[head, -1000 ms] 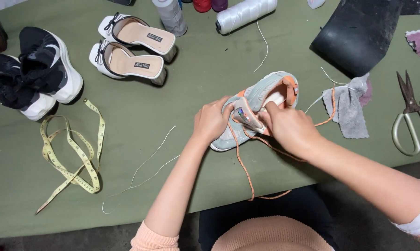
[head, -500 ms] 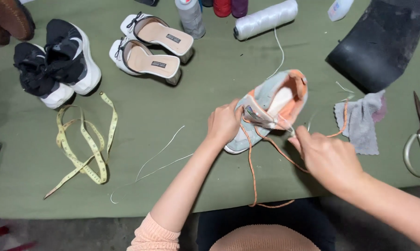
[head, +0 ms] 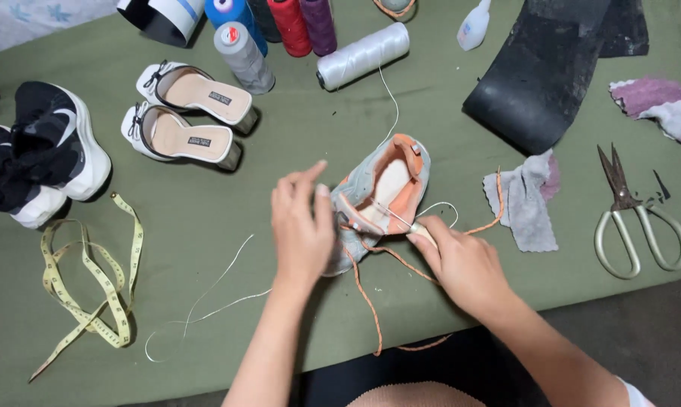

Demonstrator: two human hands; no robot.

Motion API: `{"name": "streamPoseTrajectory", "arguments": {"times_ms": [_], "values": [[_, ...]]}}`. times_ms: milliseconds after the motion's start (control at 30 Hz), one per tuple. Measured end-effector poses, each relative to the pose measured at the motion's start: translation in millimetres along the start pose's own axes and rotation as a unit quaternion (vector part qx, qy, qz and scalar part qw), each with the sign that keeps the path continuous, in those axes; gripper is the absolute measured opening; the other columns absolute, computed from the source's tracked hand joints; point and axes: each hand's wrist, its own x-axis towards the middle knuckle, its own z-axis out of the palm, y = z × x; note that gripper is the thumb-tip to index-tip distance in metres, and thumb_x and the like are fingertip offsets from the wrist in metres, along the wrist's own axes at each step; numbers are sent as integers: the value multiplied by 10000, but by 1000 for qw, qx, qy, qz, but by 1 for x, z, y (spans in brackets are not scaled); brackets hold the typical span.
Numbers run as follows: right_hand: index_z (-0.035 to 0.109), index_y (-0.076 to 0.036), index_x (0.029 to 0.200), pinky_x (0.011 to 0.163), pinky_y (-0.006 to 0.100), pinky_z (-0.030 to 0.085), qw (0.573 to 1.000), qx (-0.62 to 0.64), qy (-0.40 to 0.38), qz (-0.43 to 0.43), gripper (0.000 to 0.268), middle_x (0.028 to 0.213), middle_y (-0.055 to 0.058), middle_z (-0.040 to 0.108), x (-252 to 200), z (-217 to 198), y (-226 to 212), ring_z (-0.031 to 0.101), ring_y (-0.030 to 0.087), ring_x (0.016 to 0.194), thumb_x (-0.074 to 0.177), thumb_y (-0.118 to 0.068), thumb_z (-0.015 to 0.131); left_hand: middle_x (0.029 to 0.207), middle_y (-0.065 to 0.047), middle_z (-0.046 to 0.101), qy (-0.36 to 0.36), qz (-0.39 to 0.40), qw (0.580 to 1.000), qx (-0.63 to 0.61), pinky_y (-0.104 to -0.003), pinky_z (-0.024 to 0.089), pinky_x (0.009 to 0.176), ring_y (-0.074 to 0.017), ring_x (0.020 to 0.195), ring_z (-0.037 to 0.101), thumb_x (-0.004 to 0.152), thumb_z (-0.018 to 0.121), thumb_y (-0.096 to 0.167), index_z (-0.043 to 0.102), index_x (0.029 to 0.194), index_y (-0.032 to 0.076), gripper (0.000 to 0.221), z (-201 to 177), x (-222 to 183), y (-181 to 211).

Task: Hand-sewing the upper components of a grey and orange sneaker.

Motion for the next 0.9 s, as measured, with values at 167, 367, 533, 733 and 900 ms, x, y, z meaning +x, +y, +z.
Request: {"name": "streamPoseTrajectory", "arguments": {"times_ms": [167, 367, 533, 733, 900], "values": [[540, -393, 1261, 829, 505, 609, 998, -41, 54, -6, 332, 944, 21, 743, -7, 3, -12, 759, 318, 918, 1033, -574, 380, 1187, -192, 611, -152, -70, 982, 88, -570, 492, 982, -426, 1208, 571, 880, 658, 284, 560, 1406, 127, 557, 13, 4, 31], [647, -362, 1182, 521, 360, 486, 947, -138, 275, -94, 273, 706, -40, 496, -7, 24, -11, 614, 162, 674, 995, -547, 576, 1169, -106, 651, -209, -103, 963, 133, -537, 534, 880, -373, 1113, 609, 827, 697, 199, 538, 1392, 222, 588, 13, 9, -2], [701, -322, 1099, 398, 287, 375, 899, -171, 381, -133, 223, 675, -52, 421, -8, 31, -9, 539, 97, 588, 978, -509, 694, 1186, -145, 566, -195, -51, 951, 237, -538, 542, 741, -385, 1047, 535, 802, 789, 206, 479, 1423, 167, 695, 50, 5, -17], [697, -292, 1176, 381, 353, 364, 934, -45, 343, -94, 269, 677, -39, 498, -6, 50, 3, 522, 176, 536, 958, -451, 709, 1036, -171, 708, -147, -67, 970, 180, -574, 520, 746, -423, 900, 670, 874, 481, 164, 657, 1279, 124, 444, 41, 10, -28], [716, -322, 1221, 466, 285, 409, 897, -145, 397, -132, 269, 742, -51, 396, -19, 40, -8, 459, 117, 630, 964, -391, 757, 742, -123, 726, -187, -179, 958, 126, -472, 479, 769, -466, 766, 583, 927, 403, 205, 749, 1158, 208, 416, 19, 9, -12]]}}
